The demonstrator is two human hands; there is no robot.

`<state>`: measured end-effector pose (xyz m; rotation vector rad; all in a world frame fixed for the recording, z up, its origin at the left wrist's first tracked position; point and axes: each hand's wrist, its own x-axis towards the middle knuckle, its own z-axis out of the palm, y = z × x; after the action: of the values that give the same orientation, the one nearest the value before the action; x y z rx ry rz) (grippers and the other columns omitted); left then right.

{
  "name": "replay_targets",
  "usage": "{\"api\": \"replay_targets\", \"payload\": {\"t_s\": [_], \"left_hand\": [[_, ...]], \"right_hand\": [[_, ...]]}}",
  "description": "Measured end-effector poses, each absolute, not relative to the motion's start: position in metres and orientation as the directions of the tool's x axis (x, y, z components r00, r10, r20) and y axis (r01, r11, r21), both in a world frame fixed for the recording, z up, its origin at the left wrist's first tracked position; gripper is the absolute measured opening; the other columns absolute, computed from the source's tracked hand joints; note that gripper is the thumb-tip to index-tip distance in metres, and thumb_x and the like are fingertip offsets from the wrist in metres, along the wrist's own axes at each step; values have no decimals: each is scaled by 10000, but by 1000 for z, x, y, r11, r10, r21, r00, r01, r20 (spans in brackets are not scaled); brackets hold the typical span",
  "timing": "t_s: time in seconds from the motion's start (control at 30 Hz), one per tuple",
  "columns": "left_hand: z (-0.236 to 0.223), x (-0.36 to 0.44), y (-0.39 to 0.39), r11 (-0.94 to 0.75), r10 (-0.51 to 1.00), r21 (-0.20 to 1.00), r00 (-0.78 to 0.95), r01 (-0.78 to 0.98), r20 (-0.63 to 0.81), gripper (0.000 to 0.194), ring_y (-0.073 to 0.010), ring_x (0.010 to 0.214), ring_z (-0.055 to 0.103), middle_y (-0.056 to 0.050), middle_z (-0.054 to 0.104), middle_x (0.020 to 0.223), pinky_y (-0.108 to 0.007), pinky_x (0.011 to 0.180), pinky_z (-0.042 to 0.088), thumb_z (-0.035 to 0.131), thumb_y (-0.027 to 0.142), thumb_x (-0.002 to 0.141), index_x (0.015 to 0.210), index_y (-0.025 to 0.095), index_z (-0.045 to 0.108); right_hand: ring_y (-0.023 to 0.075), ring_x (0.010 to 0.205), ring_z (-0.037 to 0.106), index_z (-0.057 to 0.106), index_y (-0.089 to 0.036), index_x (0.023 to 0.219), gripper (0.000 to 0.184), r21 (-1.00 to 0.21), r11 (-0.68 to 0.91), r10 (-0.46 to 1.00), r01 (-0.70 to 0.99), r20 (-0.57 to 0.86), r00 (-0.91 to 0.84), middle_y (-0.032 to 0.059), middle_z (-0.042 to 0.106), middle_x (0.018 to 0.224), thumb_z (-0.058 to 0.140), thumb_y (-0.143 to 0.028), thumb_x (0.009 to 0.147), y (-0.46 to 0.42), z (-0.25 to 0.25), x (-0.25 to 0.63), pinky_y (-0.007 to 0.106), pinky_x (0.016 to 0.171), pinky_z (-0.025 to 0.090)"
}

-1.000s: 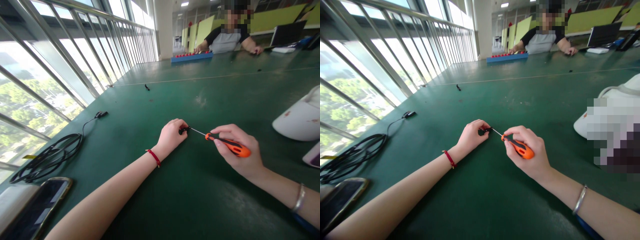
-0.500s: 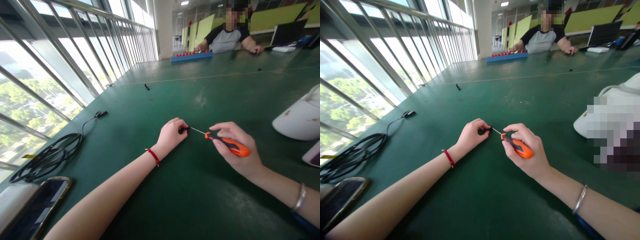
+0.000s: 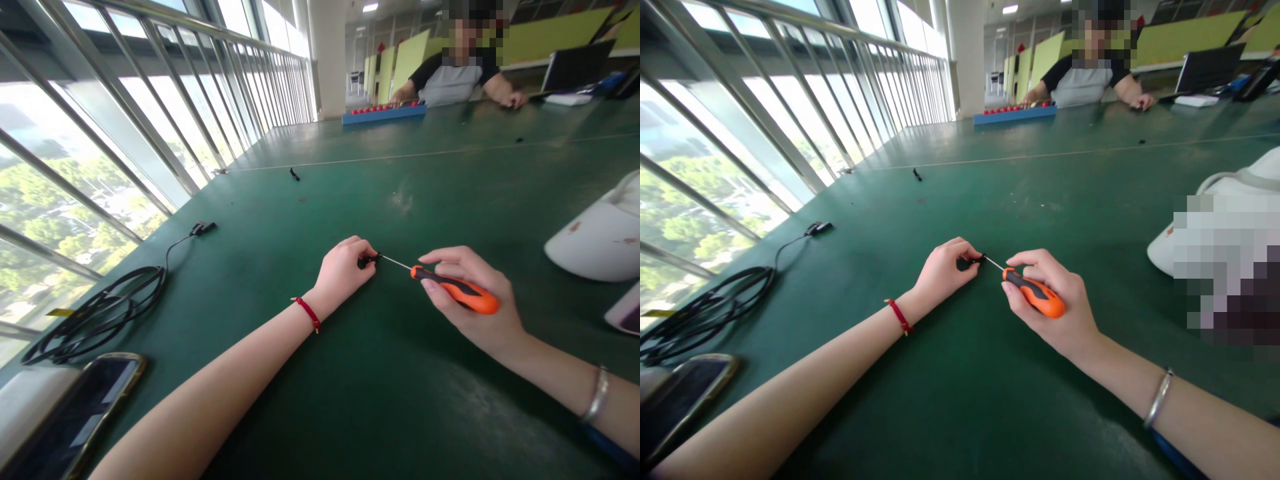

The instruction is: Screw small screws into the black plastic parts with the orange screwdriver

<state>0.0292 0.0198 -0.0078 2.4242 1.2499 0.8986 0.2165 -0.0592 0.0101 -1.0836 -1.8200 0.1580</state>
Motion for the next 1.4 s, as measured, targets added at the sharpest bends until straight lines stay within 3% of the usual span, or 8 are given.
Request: {"api": "replay_targets", "payload": {"t_s": [0.17, 0.23, 0.37, 0.63, 0.87, 1.07, 1.27, 1.4], "left_hand": [[-8, 29, 20, -598, 801, 496, 444, 630, 402, 93, -140, 786, 591, -15, 637, 873, -259, 697, 500, 566, 149, 751, 810, 172, 634], [-9, 29, 20, -598, 801, 494, 443, 632, 402, 101, -142, 794, 593, -17, 638, 877, -261, 700, 500, 565, 150, 754, 820, 174, 638], [-9, 29, 20, -592, 805, 500, 439, 632, 399, 105, -141, 793, 593, -17, 639, 877, -260, 700, 499, 562, 151, 757, 823, 175, 640], [-10, 28, 21, -601, 799, 505, 442, 620, 408, 98, -138, 780, 588, -15, 636, 869, -258, 689, 490, 566, 152, 749, 812, 171, 638], [-11, 29, 22, -599, 799, 504, 435, 622, 414, 100, -139, 780, 587, -12, 637, 867, -258, 690, 487, 564, 149, 748, 810, 174, 637], [-10, 29, 21, -600, 799, 507, 438, 618, 412, 92, -139, 778, 587, -13, 637, 864, -258, 693, 489, 567, 142, 741, 798, 170, 634], [-9, 29, 20, -596, 802, 501, 437, 627, 407, 95, -142, 783, 592, -16, 639, 868, -258, 689, 492, 566, 143, 746, 803, 170, 637], [-10, 29, 21, -599, 800, 499, 441, 626, 407, 97, -143, 788, 592, -15, 639, 874, -259, 697, 493, 565, 146, 747, 809, 171, 636]], "right_hand": [[144, 680, 607, 537, -235, 981, 261, -537, 620, 649, 573, 761, 11, 2, 578, 759, 620, -171, 742, -55, 7, 218, 287, 637, 525], [141, 636, 595, 519, -234, 1044, 319, -575, 600, 700, 556, 714, -16, -13, 563, 709, 619, -185, 745, -55, 7, 218, 275, 583, 517], [110, 525, 578, 554, -229, 903, 148, -561, 567, 763, 603, 634, -128, -29, 590, 638, 613, -225, 768, -59, 10, 217, 227, 471, 466], [136, 656, 599, 536, -229, 1004, 273, -549, 617, 664, 564, 748, 2, -3, 583, 744, 613, -169, 749, -55, 5, 218, 287, 643, 519], [97, 471, 514, 543, -216, 934, 169, -530, 570, 757, 627, 636, -151, -68, 521, 520, 597, -205, 774, -58, 8, 217, 274, 576, 461], [140, 706, 609, 530, -216, 1032, 320, -541, 617, 655, 572, 756, 8, 14, 590, 801, 625, -152, 733, -56, 5, 218, 285, 671, 508], [122, 559, 592, 555, -221, 929, 181, -534, 578, 760, 617, 627, -170, -35, 603, 616, 610, -194, 759, -58, 7, 219, 258, 544, 465], [115, 582, 591, 555, -232, 961, 235, -522, 606, 698, 600, 711, -86, -25, 610, 693, 623, -170, 744, -58, 6, 217, 267, 607, 493]]}}
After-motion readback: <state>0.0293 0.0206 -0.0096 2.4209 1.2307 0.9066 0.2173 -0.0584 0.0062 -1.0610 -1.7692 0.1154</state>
